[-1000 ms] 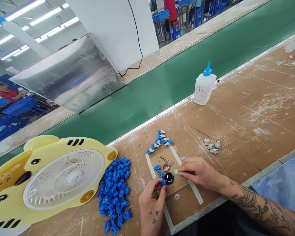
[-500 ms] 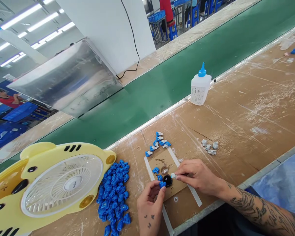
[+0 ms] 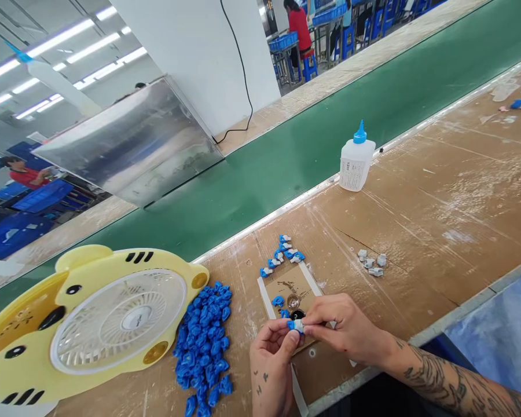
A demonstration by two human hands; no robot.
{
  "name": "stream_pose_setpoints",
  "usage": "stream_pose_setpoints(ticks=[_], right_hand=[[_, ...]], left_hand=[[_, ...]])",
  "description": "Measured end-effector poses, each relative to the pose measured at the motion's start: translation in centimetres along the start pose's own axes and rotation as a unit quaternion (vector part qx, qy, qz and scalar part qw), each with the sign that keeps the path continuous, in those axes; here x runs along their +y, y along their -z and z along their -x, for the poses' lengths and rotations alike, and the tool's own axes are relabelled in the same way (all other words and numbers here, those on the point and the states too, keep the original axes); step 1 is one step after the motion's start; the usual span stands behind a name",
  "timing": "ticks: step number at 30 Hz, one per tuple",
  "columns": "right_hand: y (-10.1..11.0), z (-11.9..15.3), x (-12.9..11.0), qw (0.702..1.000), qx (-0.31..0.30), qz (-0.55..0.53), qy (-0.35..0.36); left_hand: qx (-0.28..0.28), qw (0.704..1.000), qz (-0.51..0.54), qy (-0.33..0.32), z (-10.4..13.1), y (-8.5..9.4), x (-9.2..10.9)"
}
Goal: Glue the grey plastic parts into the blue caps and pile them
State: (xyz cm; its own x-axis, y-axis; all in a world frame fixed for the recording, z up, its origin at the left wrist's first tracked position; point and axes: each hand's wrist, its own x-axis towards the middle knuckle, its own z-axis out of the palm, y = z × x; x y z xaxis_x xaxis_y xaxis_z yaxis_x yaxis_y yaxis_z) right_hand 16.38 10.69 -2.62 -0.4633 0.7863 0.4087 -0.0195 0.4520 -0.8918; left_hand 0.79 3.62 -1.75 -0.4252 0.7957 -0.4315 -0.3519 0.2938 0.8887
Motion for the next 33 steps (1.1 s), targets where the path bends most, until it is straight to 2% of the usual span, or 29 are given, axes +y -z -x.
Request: stream_pose_setpoints(ticks=[5,9,12,15,18,21,23,25,30,33], right_hand=[[0.0,-0.5,0.1,1.000,-0.012,-0.010,-0.023],[0.6,-1.2,0.4,0.998,-0.033,0.046,-0.012],[3.8,-1.7,0.9,0.986,-0.044,0.158,0.024],[8.7,-1.8,1.4,0.950,-0.041,0.310,-0.015],[12.4,-1.8,2.2,0.889,-0.086,0.444,-0.072],[13.5,-2.1,3.2,0.856,-0.141,0.487,-0.106],[13.4,-2.4,4.0,0.860,-0.161,0.472,-0.109],[13.2,-2.6,4.7,0.874,-0.159,0.446,-0.107],[12.9,-3.0,5.3,0.935,-0.083,0.323,-0.118],[12.1,-3.1,4.3,0.956,-0.057,0.253,-0.135]], left_hand=[[-0.010,0.999,-0.028,-0.043,-0.4,-0.3,0.0],[-0.018,0.992,-0.099,-0.077,-2.6,-0.3,1.9],[0.028,0.969,-0.200,-0.142,-5.7,1.1,3.9],[0.052,0.946,-0.269,-0.173,-8.9,2.6,5.3],[0.042,0.940,-0.290,-0.176,-11.4,2.7,5.1],[0.028,0.927,-0.324,-0.185,-12.5,1.7,4.2],[0.028,0.913,-0.357,-0.197,-12.7,1.5,3.9],[0.044,0.890,-0.400,-0.213,-12.4,2.2,4.4],[0.090,0.798,-0.543,-0.245,-11.2,6.6,8.2],[0.055,0.741,-0.625,-0.240,-10.9,8.0,9.9]])
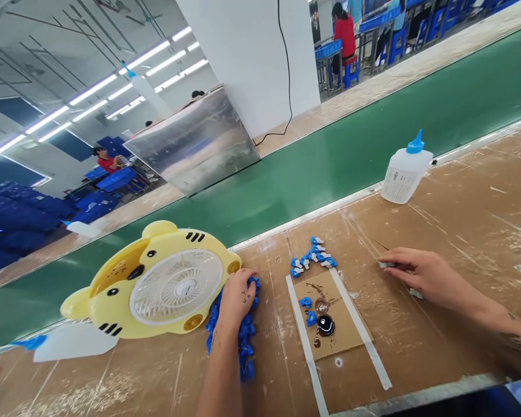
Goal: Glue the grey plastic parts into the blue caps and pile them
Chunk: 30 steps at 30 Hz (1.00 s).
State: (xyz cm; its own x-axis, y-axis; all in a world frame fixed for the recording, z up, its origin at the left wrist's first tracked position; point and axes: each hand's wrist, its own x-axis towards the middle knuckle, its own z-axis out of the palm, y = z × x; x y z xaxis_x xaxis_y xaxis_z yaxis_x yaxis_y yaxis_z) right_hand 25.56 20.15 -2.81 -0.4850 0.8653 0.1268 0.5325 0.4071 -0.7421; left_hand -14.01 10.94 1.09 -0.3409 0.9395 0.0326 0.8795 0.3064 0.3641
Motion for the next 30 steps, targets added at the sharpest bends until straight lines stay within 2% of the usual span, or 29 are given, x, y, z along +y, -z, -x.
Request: stream_pose_setpoints(ticks=[4,8,14,20,26,30], right_hand=[[-0.9,0.5,-2.3,0.999,0.025,-0.035,-0.020],[-1.9,1.1,-3.6,0.995,0.020,-0.084,-0.044],[-2.9,1.5,-4.3,0.993,0.019,-0.118,0.007],[-3.9,1.6,-5.1,0.991,-0.003,-0.125,0.053],[-5.1,2.1,-5.4,0.987,-0.036,-0.137,0.071],[-5.7,2.3,-5.4,0.987,-0.037,-0.142,0.068]], left_hand=[[-0.077,0.993,-0.076,-0.051,0.0,0.3,0.4],[-0.126,0.981,-0.111,-0.097,0.4,0.3,1.1],[-0.141,0.976,-0.121,-0.112,0.6,0.7,1.3],[-0.156,0.977,-0.102,-0.100,-0.8,0.5,1.9],[-0.192,0.968,-0.078,-0.139,-1.3,0.6,2.9],[-0.206,0.965,-0.054,-0.152,-0.5,1.1,3.0]])
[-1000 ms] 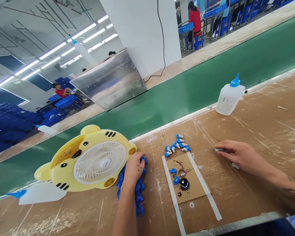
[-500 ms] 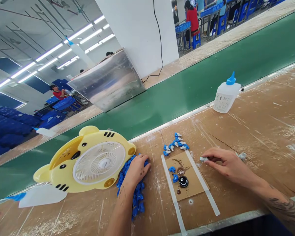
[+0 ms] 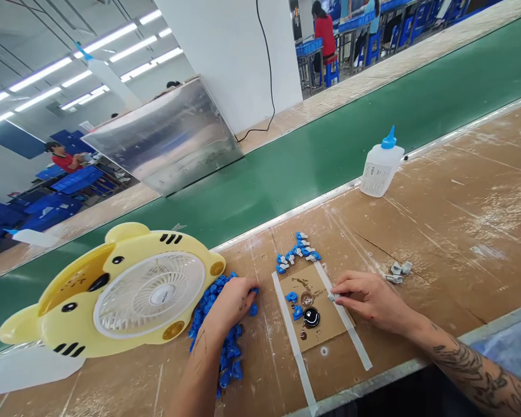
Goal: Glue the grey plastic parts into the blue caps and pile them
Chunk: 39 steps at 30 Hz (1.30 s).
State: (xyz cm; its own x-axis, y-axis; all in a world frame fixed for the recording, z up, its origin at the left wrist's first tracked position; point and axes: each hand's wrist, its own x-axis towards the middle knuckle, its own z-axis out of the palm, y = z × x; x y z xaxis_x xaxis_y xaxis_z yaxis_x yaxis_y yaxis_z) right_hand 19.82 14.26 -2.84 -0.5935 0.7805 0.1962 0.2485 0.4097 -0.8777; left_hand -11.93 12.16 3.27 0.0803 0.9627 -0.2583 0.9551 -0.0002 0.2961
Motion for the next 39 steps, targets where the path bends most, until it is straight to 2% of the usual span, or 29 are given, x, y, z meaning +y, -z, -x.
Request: stream_pose_setpoints(ticks=[3,5,7,10,13,16,21,25,30,33,34,37,39], right_hand=[[-0.4,0.0,0.3,1.000,-0.003,-0.002,-0.002],[-0.6,0.0,0.6,1.000,-0.002,-0.002,0.001],[-0.8,0.0,0.8,1.000,0.000,-0.001,0.005],[-1.0,-0.1,1.1,1.000,-0.001,0.001,0.012],[-1.2,0.0,1.3,1.000,0.002,-0.002,0.020],[-1.3,0.0,1.2,1.000,0.000,-0.011,0.019],[-1.3,0.2,0.7,1.000,-0.009,-0.020,0.022],[-1.2,0.3,0.4,0.999,-0.012,-0.020,0.024],[-1.1,0.4,0.2,0.999,-0.003,-0.027,0.038],[-1.4,0.5,-0.2,0.998,0.022,-0.059,0.022],[-1.6,0.5,-0.4,0.997,0.033,-0.074,0.011],[-2.5,0.8,-1.1,0.991,0.061,-0.119,-0.015],[-3.2,0.9,-1.6,0.987,0.074,-0.140,-0.021]], left_hand=[[0.014,1.000,0.021,0.001,1.8,-0.9,1.0],[0.044,0.996,0.071,-0.008,3.4,-2.6,2.4],[0.114,0.972,0.204,-0.023,5.0,-5.1,4.1],[0.203,0.921,0.331,0.030,6.6,-9.0,6.3],[0.214,0.906,0.361,0.057,6.9,-11.2,7.5],[0.188,0.917,0.350,0.050,6.5,-11.6,7.6],[0.181,0.943,0.278,0.019,6.2,-11.6,7.0],[0.136,0.963,0.232,0.002,5.8,-11.6,6.6],[0.133,0.957,0.256,0.004,5.7,-10.9,7.1],[0.170,0.920,0.348,0.056,6.1,-11.1,7.6],[0.192,0.896,0.393,0.084,6.2,-11.3,7.7],[0.253,0.795,0.527,0.164,6.4,-12.1,8.2],[0.264,0.742,0.586,0.193,6.3,-12.3,8.7]])
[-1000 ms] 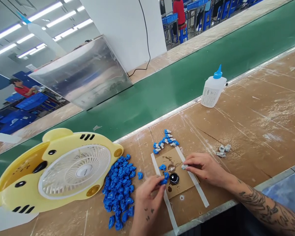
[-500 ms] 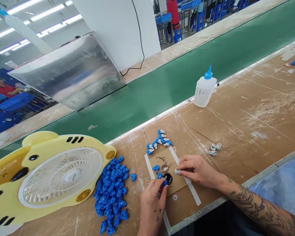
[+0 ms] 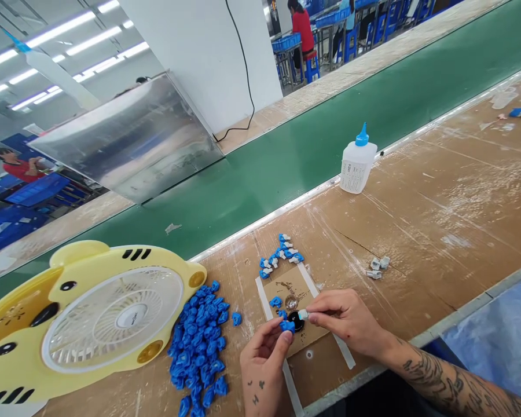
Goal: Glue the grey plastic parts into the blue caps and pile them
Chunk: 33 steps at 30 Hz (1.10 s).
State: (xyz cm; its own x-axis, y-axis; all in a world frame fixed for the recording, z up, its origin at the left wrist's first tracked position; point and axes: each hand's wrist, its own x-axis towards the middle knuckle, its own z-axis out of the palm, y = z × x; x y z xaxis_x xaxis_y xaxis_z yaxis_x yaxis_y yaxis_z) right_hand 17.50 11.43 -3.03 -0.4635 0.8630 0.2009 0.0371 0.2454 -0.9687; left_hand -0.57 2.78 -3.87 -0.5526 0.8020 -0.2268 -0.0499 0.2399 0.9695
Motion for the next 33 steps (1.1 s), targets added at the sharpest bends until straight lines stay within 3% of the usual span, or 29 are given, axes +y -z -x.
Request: stream_pose_setpoints(ticks=[5,11,18,20,23,25,28,30,33], right_hand=[[-1.4,0.3,-0.3,1.000,0.003,-0.001,0.031],[-1.0,0.0,-0.9,0.992,-0.010,0.067,0.105],[-0.8,-1.1,-1.1,0.993,-0.032,0.078,0.078],[0.3,-1.3,-0.8,0.988,-0.049,0.119,0.081],[4.0,-1.1,-0.3,0.967,-0.033,0.238,0.091],[7.3,-0.6,0.3,0.940,-0.026,0.333,0.076],[11.3,0.5,1.3,0.885,-0.044,0.459,0.061],[12.6,1.1,2.0,0.862,-0.066,0.500,0.054],[12.5,1.5,3.1,0.856,-0.091,0.506,0.060]], left_hand=[[-0.007,0.996,0.070,0.047,0.3,-1.3,1.2],[-0.040,0.991,0.104,0.068,0.3,-1.6,2.1],[-0.075,0.996,0.046,0.017,-1.2,-1.8,2.8],[-0.076,0.997,-0.020,-0.024,-2.8,-1.1,3.4],[-0.017,0.983,-0.151,-0.104,-6.3,0.5,4.0],[0.012,0.973,-0.198,-0.119,-8.7,1.3,4.0],[-0.003,0.964,-0.238,-0.117,-11.1,1.2,3.5],[-0.015,0.955,-0.267,-0.125,-11.7,0.8,3.3],[0.001,0.937,-0.316,-0.152,-11.1,1.5,3.6]])
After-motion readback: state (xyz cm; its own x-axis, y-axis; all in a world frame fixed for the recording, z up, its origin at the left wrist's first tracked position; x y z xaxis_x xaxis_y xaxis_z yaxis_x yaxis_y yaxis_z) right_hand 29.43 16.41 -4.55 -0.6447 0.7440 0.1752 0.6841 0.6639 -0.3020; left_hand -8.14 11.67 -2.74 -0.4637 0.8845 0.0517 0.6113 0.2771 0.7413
